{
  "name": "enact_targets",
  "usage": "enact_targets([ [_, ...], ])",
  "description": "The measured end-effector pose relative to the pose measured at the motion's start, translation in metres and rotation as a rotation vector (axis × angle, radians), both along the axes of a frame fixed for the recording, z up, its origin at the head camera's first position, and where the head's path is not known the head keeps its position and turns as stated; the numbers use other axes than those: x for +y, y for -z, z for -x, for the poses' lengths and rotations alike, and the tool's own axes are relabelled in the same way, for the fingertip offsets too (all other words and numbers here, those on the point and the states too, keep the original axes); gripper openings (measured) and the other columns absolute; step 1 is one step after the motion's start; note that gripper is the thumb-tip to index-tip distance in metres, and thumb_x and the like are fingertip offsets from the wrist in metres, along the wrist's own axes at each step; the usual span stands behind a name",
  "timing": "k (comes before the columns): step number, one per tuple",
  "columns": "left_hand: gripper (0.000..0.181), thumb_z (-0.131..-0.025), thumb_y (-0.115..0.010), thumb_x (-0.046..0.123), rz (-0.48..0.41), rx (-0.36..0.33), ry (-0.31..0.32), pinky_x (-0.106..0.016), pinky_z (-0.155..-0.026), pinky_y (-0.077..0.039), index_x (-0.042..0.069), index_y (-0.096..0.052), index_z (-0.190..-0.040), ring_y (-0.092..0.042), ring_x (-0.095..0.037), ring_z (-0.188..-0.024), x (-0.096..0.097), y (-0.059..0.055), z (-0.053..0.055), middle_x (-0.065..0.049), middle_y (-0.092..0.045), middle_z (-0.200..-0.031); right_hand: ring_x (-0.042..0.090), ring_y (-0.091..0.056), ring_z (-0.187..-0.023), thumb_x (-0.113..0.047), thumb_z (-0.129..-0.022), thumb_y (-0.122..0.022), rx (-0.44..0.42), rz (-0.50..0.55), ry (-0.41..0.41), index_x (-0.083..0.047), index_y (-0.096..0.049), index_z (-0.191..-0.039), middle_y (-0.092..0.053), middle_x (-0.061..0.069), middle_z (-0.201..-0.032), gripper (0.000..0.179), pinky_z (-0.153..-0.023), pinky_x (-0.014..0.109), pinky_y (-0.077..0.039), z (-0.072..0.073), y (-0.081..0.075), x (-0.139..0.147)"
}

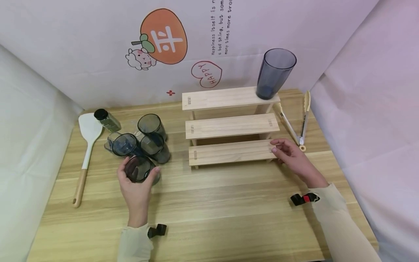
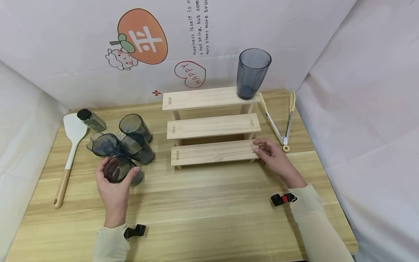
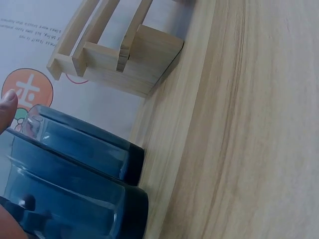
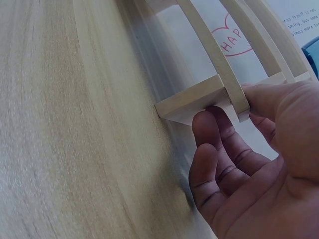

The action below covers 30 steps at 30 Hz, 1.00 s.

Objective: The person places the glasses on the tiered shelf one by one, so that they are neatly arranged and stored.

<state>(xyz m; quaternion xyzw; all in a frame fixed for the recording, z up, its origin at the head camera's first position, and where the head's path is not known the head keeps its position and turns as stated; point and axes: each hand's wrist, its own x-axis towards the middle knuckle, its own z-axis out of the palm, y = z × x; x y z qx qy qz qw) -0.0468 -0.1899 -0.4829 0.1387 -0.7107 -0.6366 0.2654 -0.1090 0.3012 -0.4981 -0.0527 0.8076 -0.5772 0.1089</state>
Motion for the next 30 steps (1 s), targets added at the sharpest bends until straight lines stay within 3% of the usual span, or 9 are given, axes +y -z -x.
enact_targets([
  [9,0.089,-0.066,-0.094,-0.002,-0.075,0.025,0.022,-0.043,-0.112,-0.035,0.003,-0.047,-0.142,-0.050,-0.031,-0.129,0.004,0.000,0.001,-0.013,-0.058,-0.138,0.027,-0.059,-0.092,-0.020,-0.107,-0.055,0.012,0.002,0.006,-0.001,-0.048,-0.140,-0.058,0.020,-0.117,0.038,-0.071,0.034,-0.054,0.001,0.000,0.001],
  [18,0.084,-0.069,-0.095,0.005,-0.061,-0.043,0.029,-0.037,-0.109,-0.037,0.008,-0.051,-0.140,-0.051,-0.022,-0.127,0.003,0.004,0.001,-0.005,-0.057,-0.136,0.027,-0.059,-0.092,-0.021,-0.107,-0.055,0.009,-0.001,0.005,-0.001,-0.048,-0.140,-0.058,0.020,-0.117,0.039,-0.072,0.034,-0.053,0.000,0.002,0.002],
  [25,0.073,-0.076,-0.090,0.007,0.058,-0.086,0.128,-0.035,-0.101,-0.042,0.008,-0.054,-0.140,-0.054,-0.021,-0.121,-0.002,-0.005,-0.003,-0.004,-0.058,-0.132,0.025,-0.059,-0.094,-0.022,-0.107,-0.054,-0.001,-0.008,-0.003,-0.002,-0.047,-0.142,-0.059,0.020,-0.120,0.041,-0.073,0.034,-0.054,0.000,0.002,0.002],
  [30,0.073,-0.076,-0.088,-0.001,0.048,-0.093,0.252,-0.029,-0.099,-0.043,0.006,-0.053,-0.140,-0.055,-0.021,-0.119,-0.005,-0.023,-0.005,-0.008,-0.060,-0.131,0.025,-0.059,-0.094,-0.021,-0.108,-0.054,0.001,-0.016,-0.011,-0.001,-0.047,-0.143,-0.057,0.021,-0.121,0.041,-0.073,0.034,-0.054,0.000,0.000,0.001],
])
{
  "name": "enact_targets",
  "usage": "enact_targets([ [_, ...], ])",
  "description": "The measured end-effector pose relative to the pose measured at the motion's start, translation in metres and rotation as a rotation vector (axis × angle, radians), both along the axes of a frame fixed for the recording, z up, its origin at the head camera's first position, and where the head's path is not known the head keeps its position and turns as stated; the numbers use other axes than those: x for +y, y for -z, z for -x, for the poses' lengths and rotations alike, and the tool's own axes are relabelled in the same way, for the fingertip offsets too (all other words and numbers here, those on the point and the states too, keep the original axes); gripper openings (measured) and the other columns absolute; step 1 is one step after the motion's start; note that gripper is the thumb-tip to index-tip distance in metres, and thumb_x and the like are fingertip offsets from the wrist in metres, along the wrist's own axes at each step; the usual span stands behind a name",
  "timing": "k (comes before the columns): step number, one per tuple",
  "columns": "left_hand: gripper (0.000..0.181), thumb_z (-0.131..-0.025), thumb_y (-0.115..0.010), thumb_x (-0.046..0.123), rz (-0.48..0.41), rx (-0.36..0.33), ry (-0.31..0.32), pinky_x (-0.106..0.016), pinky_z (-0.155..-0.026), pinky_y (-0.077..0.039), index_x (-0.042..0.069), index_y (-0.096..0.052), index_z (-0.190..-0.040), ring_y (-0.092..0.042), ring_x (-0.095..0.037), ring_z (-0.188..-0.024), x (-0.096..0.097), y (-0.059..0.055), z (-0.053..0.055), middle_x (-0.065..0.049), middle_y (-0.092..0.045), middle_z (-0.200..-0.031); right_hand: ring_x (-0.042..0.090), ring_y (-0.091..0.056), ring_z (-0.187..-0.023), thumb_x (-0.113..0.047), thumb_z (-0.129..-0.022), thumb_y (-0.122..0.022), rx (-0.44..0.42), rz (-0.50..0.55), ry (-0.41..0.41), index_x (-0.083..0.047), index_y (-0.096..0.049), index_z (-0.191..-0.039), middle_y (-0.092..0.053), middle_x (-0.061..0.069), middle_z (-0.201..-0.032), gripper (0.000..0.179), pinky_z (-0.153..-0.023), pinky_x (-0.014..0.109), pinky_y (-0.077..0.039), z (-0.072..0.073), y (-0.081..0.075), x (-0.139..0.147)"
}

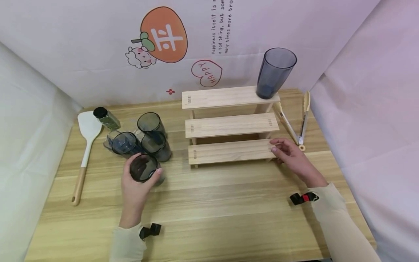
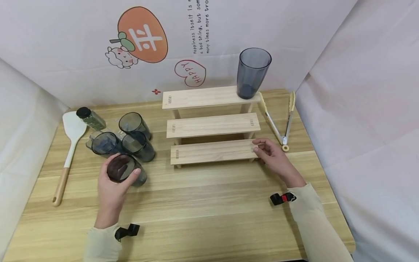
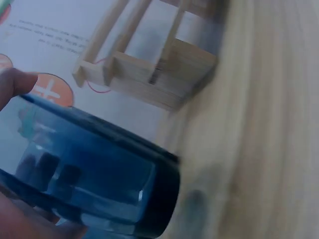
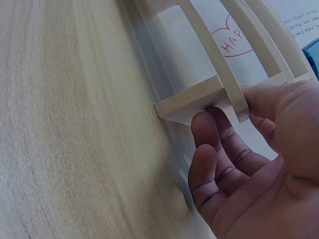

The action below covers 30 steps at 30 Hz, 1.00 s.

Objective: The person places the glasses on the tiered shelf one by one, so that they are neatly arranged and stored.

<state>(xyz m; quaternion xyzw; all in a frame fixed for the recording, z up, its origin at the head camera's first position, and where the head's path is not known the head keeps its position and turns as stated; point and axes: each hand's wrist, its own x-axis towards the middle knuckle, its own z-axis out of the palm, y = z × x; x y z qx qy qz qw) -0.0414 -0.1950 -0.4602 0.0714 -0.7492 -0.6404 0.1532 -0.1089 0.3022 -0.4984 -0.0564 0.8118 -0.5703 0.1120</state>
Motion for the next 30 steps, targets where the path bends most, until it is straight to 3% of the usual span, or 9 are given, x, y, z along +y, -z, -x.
enact_targets([
  [6,0.074,-0.075,-0.087,-0.006,0.009,0.012,0.173,-0.027,-0.098,-0.045,0.005,-0.054,-0.140,-0.055,-0.025,-0.120,0.003,-0.035,0.007,-0.011,-0.059,-0.132,0.025,-0.059,-0.095,-0.022,-0.108,-0.054,-0.003,0.003,0.002,-0.002,-0.048,-0.142,-0.057,0.021,-0.120,0.041,-0.073,0.035,-0.054,0.001,0.000,0.001],
  [9,0.078,-0.073,-0.090,-0.003,0.055,0.009,0.287,-0.030,-0.098,-0.046,0.010,-0.055,-0.141,-0.055,-0.025,-0.121,0.009,-0.052,0.017,-0.008,-0.059,-0.133,0.025,-0.059,-0.094,-0.022,-0.107,-0.054,-0.003,0.006,0.008,-0.002,-0.048,-0.141,-0.058,0.020,-0.119,0.040,-0.073,0.035,-0.054,0.000,0.000,0.002],
  [13,0.080,-0.071,-0.093,0.004,0.084,-0.010,0.459,-0.042,-0.102,-0.045,0.018,-0.056,-0.141,-0.054,-0.024,-0.122,0.023,-0.070,0.036,-0.005,-0.059,-0.134,0.024,-0.060,-0.094,-0.020,-0.107,-0.054,0.008,0.021,-0.005,-0.002,-0.048,-0.142,-0.058,0.020,-0.119,0.039,-0.073,0.035,-0.055,0.000,0.002,0.002],
  [17,0.079,-0.070,-0.095,0.009,0.081,-0.004,0.585,-0.049,-0.103,-0.044,0.019,-0.057,-0.139,-0.057,-0.026,-0.120,0.043,-0.087,0.060,-0.003,-0.061,-0.131,0.023,-0.060,-0.094,-0.018,-0.107,-0.055,0.023,0.038,-0.016,0.000,-0.049,-0.141,-0.058,0.021,-0.119,0.039,-0.072,0.035,-0.055,0.000,0.003,0.002],
  [24,0.078,-0.072,-0.094,0.012,0.008,0.037,0.778,-0.052,-0.104,-0.042,0.016,-0.056,-0.140,-0.059,-0.031,-0.117,0.085,-0.117,0.115,-0.006,-0.062,-0.129,0.023,-0.061,-0.094,-0.019,-0.107,-0.055,0.012,0.044,-0.011,-0.001,-0.049,-0.141,-0.058,0.022,-0.119,0.039,-0.073,0.035,-0.055,0.000,0.004,0.002],
  [30,0.068,-0.076,-0.086,0.001,-0.189,0.090,0.824,-0.044,-0.107,-0.041,0.007,-0.056,-0.135,-0.057,-0.034,-0.121,0.123,-0.136,0.156,-0.015,-0.061,-0.129,0.025,-0.062,-0.093,-0.018,-0.107,-0.055,0.025,0.032,-0.016,-0.001,-0.049,-0.140,-0.058,0.022,-0.118,0.038,-0.072,0.035,-0.056,0.001,0.002,0.002],
])
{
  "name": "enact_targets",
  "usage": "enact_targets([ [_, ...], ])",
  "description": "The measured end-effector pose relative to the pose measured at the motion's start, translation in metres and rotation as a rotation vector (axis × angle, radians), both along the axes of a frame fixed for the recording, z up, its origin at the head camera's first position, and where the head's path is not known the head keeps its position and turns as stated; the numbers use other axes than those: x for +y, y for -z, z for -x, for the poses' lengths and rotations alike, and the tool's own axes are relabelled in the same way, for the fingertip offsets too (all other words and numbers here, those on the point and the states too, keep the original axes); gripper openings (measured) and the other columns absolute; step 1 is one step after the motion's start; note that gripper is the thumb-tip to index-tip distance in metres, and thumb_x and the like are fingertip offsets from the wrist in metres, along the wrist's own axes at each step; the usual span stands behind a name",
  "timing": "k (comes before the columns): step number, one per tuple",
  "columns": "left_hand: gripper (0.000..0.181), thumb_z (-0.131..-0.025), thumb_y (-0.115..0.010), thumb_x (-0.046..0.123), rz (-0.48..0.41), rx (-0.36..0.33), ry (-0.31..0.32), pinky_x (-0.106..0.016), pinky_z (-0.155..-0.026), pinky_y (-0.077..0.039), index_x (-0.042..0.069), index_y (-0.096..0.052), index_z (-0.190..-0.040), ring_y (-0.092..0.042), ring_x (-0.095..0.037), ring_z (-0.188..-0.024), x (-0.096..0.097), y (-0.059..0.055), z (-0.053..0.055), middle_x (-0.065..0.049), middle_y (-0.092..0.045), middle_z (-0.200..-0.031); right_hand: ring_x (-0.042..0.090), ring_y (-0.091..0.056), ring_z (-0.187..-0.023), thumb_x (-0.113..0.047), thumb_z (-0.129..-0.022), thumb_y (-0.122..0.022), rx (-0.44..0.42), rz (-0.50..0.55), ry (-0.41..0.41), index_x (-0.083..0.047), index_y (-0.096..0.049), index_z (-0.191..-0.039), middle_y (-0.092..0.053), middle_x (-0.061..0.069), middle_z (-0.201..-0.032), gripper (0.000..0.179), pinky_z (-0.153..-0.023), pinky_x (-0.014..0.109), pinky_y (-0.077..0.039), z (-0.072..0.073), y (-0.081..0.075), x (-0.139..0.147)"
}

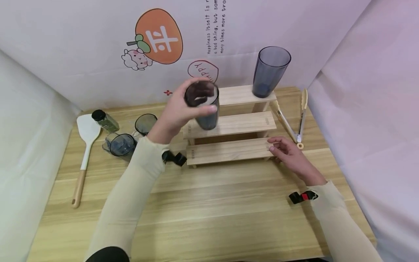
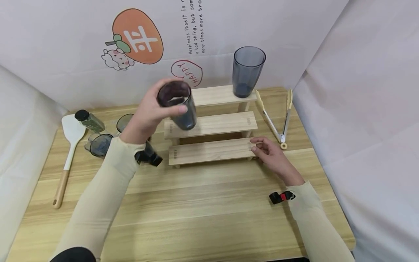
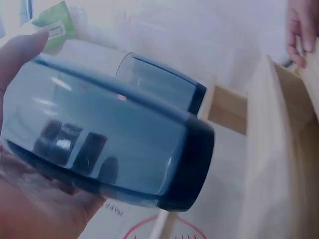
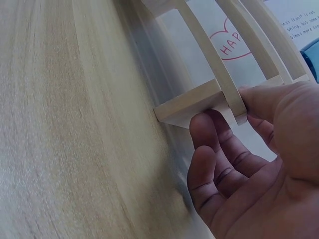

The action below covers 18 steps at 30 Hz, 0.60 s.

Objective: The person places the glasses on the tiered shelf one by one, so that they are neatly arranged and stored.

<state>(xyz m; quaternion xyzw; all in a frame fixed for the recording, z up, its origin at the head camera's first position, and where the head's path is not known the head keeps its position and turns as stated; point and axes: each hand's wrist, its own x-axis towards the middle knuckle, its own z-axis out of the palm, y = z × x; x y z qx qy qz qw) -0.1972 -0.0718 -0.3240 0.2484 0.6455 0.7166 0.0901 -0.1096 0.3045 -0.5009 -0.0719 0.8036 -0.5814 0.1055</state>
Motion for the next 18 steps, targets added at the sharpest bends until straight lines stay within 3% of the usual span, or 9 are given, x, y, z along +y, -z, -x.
enact_targets([
  [3,0.065,-0.076,-0.087,0.002,-0.019,-0.002,-0.036,-0.039,-0.104,-0.045,0.009,-0.057,-0.134,-0.059,-0.030,-0.120,0.020,-0.009,0.018,-0.012,-0.062,-0.128,0.027,-0.062,-0.093,-0.018,-0.107,-0.055,0.003,-0.006,0.006,0.000,-0.050,-0.139,-0.058,0.022,-0.117,0.037,-0.071,0.035,-0.056,0.000,-0.001,0.000],
  [7,0.070,-0.076,-0.089,0.007,0.030,-0.029,-0.095,-0.032,-0.098,-0.048,0.013,-0.055,-0.137,-0.059,-0.022,-0.119,0.043,-0.019,0.034,-0.005,-0.063,-0.129,0.028,-0.061,-0.093,-0.019,-0.107,-0.055,0.001,-0.013,0.004,0.000,-0.050,-0.139,-0.058,0.022,-0.117,0.038,-0.071,0.035,-0.055,0.001,-0.001,0.000],
  [11,0.075,-0.076,-0.091,0.013,0.089,-0.045,-0.127,-0.027,-0.096,-0.048,0.016,-0.053,-0.141,-0.058,-0.017,-0.120,0.059,-0.024,0.046,0.000,-0.062,-0.130,0.029,-0.061,-0.093,-0.019,-0.107,-0.055,0.000,-0.014,0.005,0.000,-0.051,-0.139,-0.058,0.022,-0.117,0.037,-0.071,0.035,-0.055,0.001,-0.001,0.000],
  [18,0.076,-0.076,-0.091,0.014,0.094,-0.070,-0.155,-0.024,-0.094,-0.048,0.017,-0.052,-0.142,-0.057,-0.014,-0.120,0.075,-0.024,0.061,0.000,-0.061,-0.132,0.028,-0.061,-0.092,-0.020,-0.107,-0.056,-0.012,-0.007,0.007,-0.001,-0.052,-0.138,-0.059,0.022,-0.115,0.037,-0.071,0.034,-0.055,0.002,0.002,0.002],
])
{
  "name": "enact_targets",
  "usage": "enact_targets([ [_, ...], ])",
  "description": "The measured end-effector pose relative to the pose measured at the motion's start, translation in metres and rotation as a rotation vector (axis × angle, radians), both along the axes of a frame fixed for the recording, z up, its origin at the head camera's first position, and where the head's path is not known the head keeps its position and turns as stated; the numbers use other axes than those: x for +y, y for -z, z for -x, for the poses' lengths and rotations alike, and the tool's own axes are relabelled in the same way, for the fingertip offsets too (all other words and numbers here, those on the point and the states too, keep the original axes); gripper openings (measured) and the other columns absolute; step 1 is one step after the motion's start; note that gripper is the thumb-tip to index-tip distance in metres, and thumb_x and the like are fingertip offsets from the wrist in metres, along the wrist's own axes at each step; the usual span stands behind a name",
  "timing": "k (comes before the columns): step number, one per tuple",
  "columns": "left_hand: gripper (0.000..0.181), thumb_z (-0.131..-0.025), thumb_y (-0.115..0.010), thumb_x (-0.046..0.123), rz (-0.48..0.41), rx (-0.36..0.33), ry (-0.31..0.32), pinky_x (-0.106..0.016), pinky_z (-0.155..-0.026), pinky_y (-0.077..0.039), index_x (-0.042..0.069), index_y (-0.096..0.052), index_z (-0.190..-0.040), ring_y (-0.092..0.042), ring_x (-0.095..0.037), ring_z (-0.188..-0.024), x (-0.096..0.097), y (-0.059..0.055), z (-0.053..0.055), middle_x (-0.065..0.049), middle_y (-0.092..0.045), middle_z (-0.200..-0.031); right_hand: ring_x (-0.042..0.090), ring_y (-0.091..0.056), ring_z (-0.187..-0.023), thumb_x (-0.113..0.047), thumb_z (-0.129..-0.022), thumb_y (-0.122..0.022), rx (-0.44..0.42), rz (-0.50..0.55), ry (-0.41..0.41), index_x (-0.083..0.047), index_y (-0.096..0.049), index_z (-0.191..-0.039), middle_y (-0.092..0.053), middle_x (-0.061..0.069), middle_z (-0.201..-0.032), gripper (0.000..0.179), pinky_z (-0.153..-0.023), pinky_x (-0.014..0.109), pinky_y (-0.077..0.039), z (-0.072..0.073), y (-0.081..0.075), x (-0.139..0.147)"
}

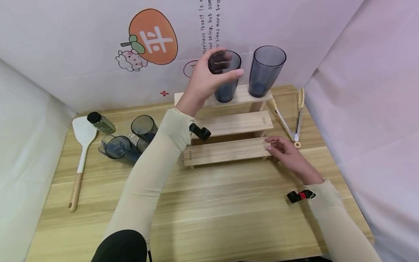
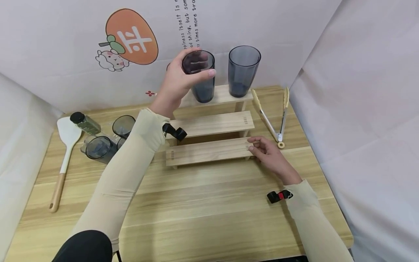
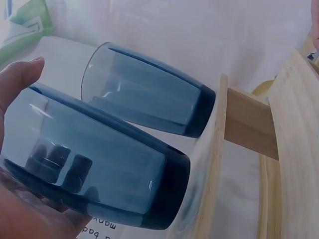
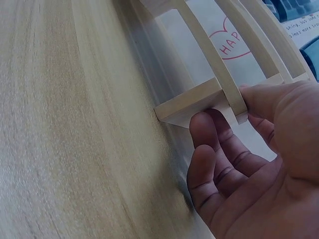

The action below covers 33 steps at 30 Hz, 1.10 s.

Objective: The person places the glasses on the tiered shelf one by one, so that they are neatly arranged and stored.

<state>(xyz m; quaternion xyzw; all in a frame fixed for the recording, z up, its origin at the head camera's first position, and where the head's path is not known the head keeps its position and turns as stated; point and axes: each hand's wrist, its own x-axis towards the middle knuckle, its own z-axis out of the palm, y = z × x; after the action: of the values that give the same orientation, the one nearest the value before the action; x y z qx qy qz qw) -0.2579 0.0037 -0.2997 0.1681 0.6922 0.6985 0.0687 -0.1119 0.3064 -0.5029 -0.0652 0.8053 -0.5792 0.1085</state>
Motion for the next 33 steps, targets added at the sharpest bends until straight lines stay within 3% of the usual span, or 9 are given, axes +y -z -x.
enact_targets([
  [17,0.080,-0.077,-0.091,0.015,0.003,-0.013,-0.017,-0.022,-0.095,-0.047,0.016,-0.049,-0.145,-0.056,-0.016,-0.123,0.005,0.010,0.013,-0.002,-0.059,-0.135,0.030,-0.060,-0.091,-0.019,-0.107,-0.055,0.006,-0.018,-0.008,-0.002,-0.052,-0.138,-0.060,0.022,-0.114,0.036,-0.071,0.035,-0.054,-0.001,-0.002,-0.003],
  [25,0.081,-0.076,-0.091,0.015,-0.003,-0.017,-0.005,-0.022,-0.095,-0.047,0.021,-0.048,-0.144,-0.054,-0.011,-0.123,0.009,0.012,0.011,0.005,-0.059,-0.133,0.028,-0.060,-0.093,-0.020,-0.107,-0.055,-0.002,-0.021,-0.004,-0.002,-0.051,-0.140,-0.060,0.022,-0.116,0.037,-0.072,0.035,-0.054,-0.002,-0.003,-0.002],
  [33,0.091,-0.081,-0.087,0.017,-0.072,-0.003,-0.002,-0.021,-0.107,-0.034,0.029,-0.033,-0.154,-0.046,-0.002,-0.130,-0.003,0.015,0.006,0.010,-0.051,-0.142,0.029,-0.061,-0.093,-0.018,-0.107,-0.054,-0.008,0.005,-0.005,-0.002,-0.049,-0.141,-0.058,0.023,-0.117,0.038,-0.072,0.035,-0.055,-0.002,-0.003,-0.002],
])
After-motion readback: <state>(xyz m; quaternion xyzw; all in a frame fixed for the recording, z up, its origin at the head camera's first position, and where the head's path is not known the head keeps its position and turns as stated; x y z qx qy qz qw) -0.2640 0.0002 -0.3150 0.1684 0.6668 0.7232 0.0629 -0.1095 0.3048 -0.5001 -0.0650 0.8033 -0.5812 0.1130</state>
